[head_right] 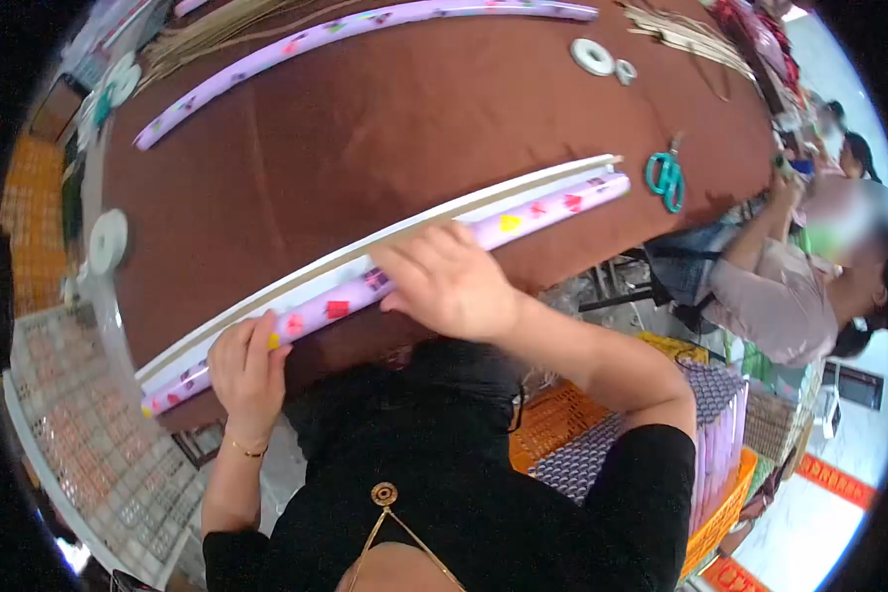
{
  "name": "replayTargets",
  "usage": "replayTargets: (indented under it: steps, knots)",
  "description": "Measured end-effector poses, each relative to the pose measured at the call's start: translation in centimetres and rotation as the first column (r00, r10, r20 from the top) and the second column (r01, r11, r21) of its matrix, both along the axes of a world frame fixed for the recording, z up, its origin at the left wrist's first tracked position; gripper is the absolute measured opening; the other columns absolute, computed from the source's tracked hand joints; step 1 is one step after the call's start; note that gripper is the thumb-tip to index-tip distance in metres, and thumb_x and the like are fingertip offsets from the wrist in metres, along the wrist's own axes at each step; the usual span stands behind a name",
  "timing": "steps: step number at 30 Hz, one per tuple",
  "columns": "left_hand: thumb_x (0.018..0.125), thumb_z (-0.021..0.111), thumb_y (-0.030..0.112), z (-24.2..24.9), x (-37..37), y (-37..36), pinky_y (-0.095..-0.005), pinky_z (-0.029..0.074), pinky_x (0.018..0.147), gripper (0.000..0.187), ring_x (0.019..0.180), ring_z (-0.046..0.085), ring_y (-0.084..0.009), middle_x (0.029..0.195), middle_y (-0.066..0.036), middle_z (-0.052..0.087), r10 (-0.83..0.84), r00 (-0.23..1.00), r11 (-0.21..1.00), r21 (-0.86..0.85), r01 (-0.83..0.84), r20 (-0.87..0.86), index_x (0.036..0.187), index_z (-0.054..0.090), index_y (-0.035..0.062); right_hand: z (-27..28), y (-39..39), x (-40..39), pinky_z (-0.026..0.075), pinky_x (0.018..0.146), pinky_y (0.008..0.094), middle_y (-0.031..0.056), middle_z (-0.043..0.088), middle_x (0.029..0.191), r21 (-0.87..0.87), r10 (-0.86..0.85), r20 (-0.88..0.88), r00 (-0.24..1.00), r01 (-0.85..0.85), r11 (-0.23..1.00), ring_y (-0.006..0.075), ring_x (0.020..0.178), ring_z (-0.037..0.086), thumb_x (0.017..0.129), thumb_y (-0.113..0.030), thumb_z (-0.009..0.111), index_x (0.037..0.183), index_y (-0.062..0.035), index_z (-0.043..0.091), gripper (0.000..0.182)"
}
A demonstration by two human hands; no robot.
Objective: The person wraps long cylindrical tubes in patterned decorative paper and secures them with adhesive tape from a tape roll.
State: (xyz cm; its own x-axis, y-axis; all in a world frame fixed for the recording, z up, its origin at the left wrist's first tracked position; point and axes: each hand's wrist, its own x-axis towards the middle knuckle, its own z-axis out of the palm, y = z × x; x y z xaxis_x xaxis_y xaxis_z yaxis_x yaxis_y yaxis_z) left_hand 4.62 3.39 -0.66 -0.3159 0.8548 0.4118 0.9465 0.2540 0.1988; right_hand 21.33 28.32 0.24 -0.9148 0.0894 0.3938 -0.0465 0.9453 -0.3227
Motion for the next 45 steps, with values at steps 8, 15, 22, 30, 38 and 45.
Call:
replayTargets:
  steps: [8,15,22,30,38,45]
  knots:
    - [0.09,0.066,0.021,0.3,0.1,-0.1,-0.0421,0.045,0.089,0.036,0.107,0.061,-0.0313,0.114,-0.013,0.064,0.012,1.0,0.998,-0.065,-0.012,-0.005,0.121,0.063,0.0023,0.6,-2.3,-2.4,0.038,0.107,0.0492,0.0091,0.067,0.111,-0.002,0.076,0.017,0.997,-0.076,0.997,0.0236,0.107,0.064,0.074,-0.041,0.073,0.133,-0.0007,0.053,0.074]
    - [0.093,0.064,0.025,0.1,0.3,-0.2,-0.0416,0.045,0.09,0.036,0.106,0.062,-0.0307,0.114,-0.013,0.065,0.034,0.999,0.996,-0.084,-0.035,-0.014,0.121,0.063,0.0023,1.3,1.0,0.4,0.038,0.107,0.0494,0.0106,0.069,0.105,0.005,-0.027,0.123,0.992,0.027,1.0,0.0242,0.105,0.066,0.074,-0.04,0.075,0.133,0.0022,0.052,0.076]
    - [0.095,0.062,0.027,-0.1,0.2,-0.5,-0.0415,0.044,0.092,0.037,0.109,0.061,-0.0318,0.116,-0.013,0.065,0.028,1.0,0.994,-0.101,-0.029,-0.014,0.122,0.062,0.0015,1.2,5.8,3.9,0.036,0.11,0.0537,0.008,0.071,0.103,0.064,-0.103,0.108,0.989,0.096,0.993,0.0249,0.097,0.069,0.079,-0.048,0.07,0.133,0.0005,0.051,0.075]
    - [0.092,0.064,0.018,0.0,0.4,-0.6,-0.0438,0.044,0.095,0.037,0.111,0.06,-0.0351,0.119,-0.017,0.064,0.037,0.999,0.992,-0.119,-0.036,0.01,0.125,0.061,0.0005,1.3,10.1,6.8,0.034,0.111,0.0558,0.0068,0.072,0.097,0.088,-0.154,0.088,0.984,0.146,0.985,0.0266,0.091,0.07,0.084,-0.053,0.065,0.128,0.0008,0.054,0.071]
    - [0.095,0.062,0.025,-0.1,0.5,-0.4,-0.0428,0.044,0.093,0.036,0.11,0.061,-0.0324,0.117,-0.014,0.064,0.044,0.999,0.993,-0.111,-0.047,-0.032,0.121,0.062,0.0004,1.2,14.1,9.6,0.032,0.113,0.0558,0.0084,0.072,0.095,0.131,-0.257,0.095,0.962,0.244,0.961,0.0283,0.088,0.07,0.087,-0.054,0.061,0.126,0.0024,0.056,0.069]
    - [0.095,0.062,0.021,-0.3,0.4,-0.7,-0.0435,0.044,0.095,0.037,0.112,0.061,-0.0345,0.119,-0.018,0.064,0.036,0.999,0.992,-0.118,-0.036,-0.009,0.125,0.061,-0.0004,1.4,16.6,11.2,0.032,0.114,0.0546,0.0106,0.072,0.093,0.158,-0.326,0.079,0.942,0.311,0.937,0.0311,0.091,0.069,0.091,-0.042,0.063,0.123,0.0033,0.058,0.055]
